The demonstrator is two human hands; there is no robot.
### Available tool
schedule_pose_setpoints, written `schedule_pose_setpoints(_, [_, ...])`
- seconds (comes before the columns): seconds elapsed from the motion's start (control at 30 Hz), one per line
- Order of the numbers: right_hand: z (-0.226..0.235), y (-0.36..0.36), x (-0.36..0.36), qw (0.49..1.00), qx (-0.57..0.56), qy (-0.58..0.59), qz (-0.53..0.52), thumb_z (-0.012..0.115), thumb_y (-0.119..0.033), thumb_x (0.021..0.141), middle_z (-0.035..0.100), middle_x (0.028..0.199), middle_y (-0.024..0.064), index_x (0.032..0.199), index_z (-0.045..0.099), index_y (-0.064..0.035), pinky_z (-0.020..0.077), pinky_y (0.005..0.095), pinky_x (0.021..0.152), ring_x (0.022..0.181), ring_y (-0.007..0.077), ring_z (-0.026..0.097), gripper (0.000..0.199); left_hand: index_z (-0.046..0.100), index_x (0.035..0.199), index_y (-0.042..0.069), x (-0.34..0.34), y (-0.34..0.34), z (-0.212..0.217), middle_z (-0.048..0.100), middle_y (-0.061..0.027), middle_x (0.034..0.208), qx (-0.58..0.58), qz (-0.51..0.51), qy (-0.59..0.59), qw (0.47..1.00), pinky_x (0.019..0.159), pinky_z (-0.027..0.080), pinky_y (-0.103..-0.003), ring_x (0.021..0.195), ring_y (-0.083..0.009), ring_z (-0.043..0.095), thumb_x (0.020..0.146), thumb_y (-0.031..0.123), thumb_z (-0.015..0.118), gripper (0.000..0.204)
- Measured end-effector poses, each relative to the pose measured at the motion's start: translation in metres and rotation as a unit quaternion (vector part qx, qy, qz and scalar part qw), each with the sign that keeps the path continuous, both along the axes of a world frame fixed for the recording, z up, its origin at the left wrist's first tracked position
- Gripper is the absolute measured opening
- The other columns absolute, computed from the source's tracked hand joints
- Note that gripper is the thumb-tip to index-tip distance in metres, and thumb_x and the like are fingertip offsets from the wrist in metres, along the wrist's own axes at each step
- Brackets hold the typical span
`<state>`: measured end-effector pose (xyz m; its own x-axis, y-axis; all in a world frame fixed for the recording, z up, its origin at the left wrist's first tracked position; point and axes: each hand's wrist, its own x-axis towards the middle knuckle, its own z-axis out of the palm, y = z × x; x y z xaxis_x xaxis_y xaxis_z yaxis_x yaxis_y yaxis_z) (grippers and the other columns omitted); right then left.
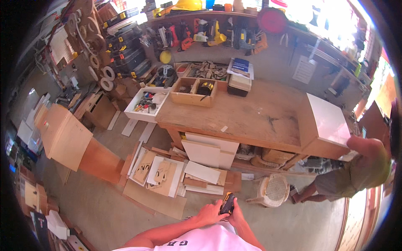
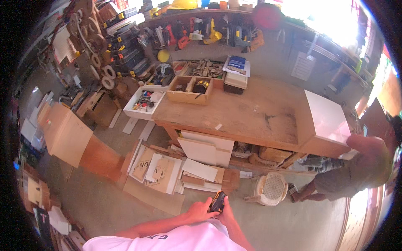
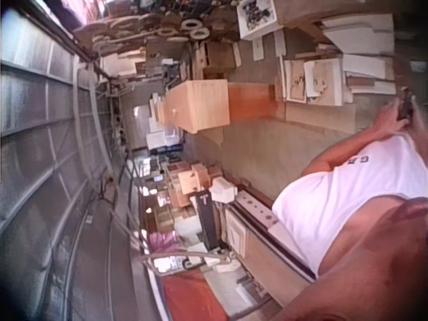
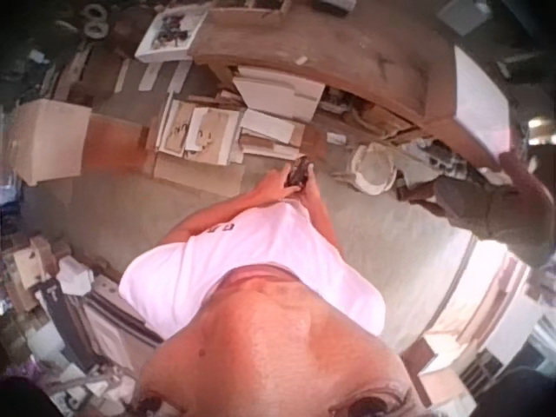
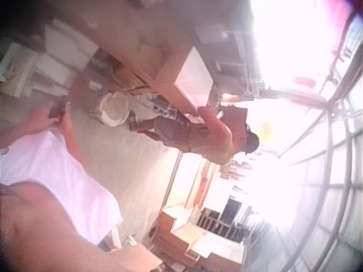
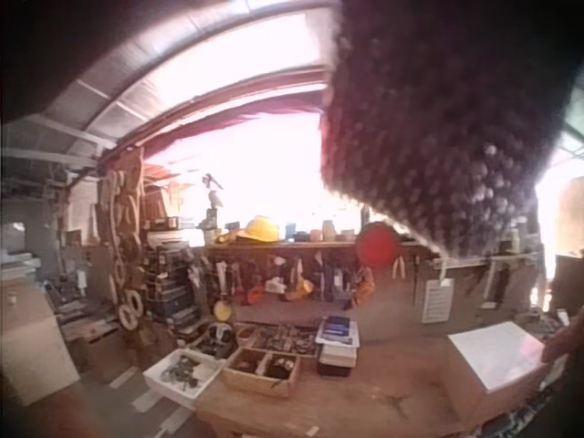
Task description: The person organizes materials on a workbench, then picks up a cordless drill and battery pack. They attach the battery to the drill and place it on a wooden panel. The person then retrieves a charger, plugs it into a wall socket, and connects the battery pack to charge.
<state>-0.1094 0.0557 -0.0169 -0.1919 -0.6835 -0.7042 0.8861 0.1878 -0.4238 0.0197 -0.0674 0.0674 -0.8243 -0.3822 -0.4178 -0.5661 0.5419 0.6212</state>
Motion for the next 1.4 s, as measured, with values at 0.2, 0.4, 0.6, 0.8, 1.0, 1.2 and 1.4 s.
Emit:
schedule_pose_setpoints(0.2, [-0.063,0.003,-0.054,0.985,-0.108,-0.128,-0.037,0.045,-0.072,0.106,0.072,0.1,0.0158,0.142,0.062,-0.0162,0.0605,0.0499,0.081,0.085,0.0334,0.07,0.068,0.056,0.13,0.0,-0.008,-0.031,-0.021,0.078,-0.0239,0.102,0.18,-0.008,0.103,0.978,0.083,0.061,-0.051,0.095,-0.042,0.077,0.101,0.042,0.073,0.054])
schedule_pose_setpoints(0.4, [-0.062,0.015,-0.071,0.978,-0.073,-0.165,-0.108,0.046,-0.065,0.108,0.072,0.095,0.0111,0.133,0.068,-0.0161,0.0583,0.0459,0.067,0.079,0.0285,0.07,0.059,0.067,0.132,0.001,0.033,-0.075,-0.054,0.078,-0.0234,0.115,0.015,0.072,0.032,0.997,0.093,0.06,-0.048,0.107,-0.0412,0.076,0.096,0.047,0.077,0.059])
schedule_pose_setpoints(0.6, [-0.097,0.035,-0.099,0.983,-0.098,-0.149,-0.052,0.045,-0.058,0.112,0.075,0.103,0.0085,0.124,0.068,-0.015,0.0634,0.0492,0.076,0.088,0.0262,0.074,0.051,0.068,0.137,0.003,0.034,-0.112,-0.09,0.075,-0.023,0.125,0.029,-0.01,-0.092,0.995,0.103,0.056,-0.046,0.119,-0.0397,0.072,0.091,0.054,0.079,0.07])
schedule_pose_setpoints(0.8, [-0.066,-0.025,-0.105,0.996,-0.068,0.035,-0.034,0.046,-0.058,0.113,0.071,0.125,0.0052,0.149,0.059,-0.0195,0.0617,0.0475,0.081,0.1,0.0225,0.072,0.054,0.067,0.136,0.002,0.005,-0.129,-0.086,0.077,-0.0213,0.119,0.064,0.043,-0.04,0.996,0.099,0.058,-0.046,0.113,-0.0381,0.074,0.091,0.054,0.08,0.07])
schedule_pose_setpoints(1.0, [-0.043,-0.123,-0.114,0.957,-0.227,-0.131,0.124,0.052,-0.067,0.106,0.066,0.135,0.0067,0.16,0.05,-0.0173,0.0624,0.0469,0.087,0.114,0.0285,0.069,0.073,0.068,0.133,0.004,0.046,-0.155,-0.144,0.077,-0.0225,0.116,0.053,0.036,-0.016,0.998,0.096,0.058,-0.049,0.108,-0.04,0.075,0.093,0.049,0.08,0.062])
schedule_pose_setpoints(1.2, [0.004,-0.207,-0.097,0.953,-0.247,-0.074,0.159,0.071,-0.05,0.092,0.068,0.136,0.0159,0.156,0.051,-0.0053,0.0617,0.0421,0.079,0.113,0.0316,0.071,0.08,0.069,0.116,0.0,0.086,-0.153,-0.14,0.074,-0.0248,0.108,0.053,0.181,0.086,0.978,0.088,0.058,-0.05,0.096,-0.0422,0.072,0.096,0.033,0.075,0.039])
schedule_pose_setpoints(1.4, [-0.029,-0.202,-0.098,0.983,-0.079,-0.076,0.149,0.06,-0.054,0.101,0.067,0.136,0.0166,0.149,0.057,-0.0078,0.0601,0.0421,0.078,0.104,0.035,0.071,0.067,0.068,0.125,0.004,0.201,-0.106,-0.19,0.078,-0.0138,0.105,0.149,0.601,0.096,0.779,0.08,0.059,-0.037,0.089,-0.0211,0.073,0.101,0.028,0.075,0.034])
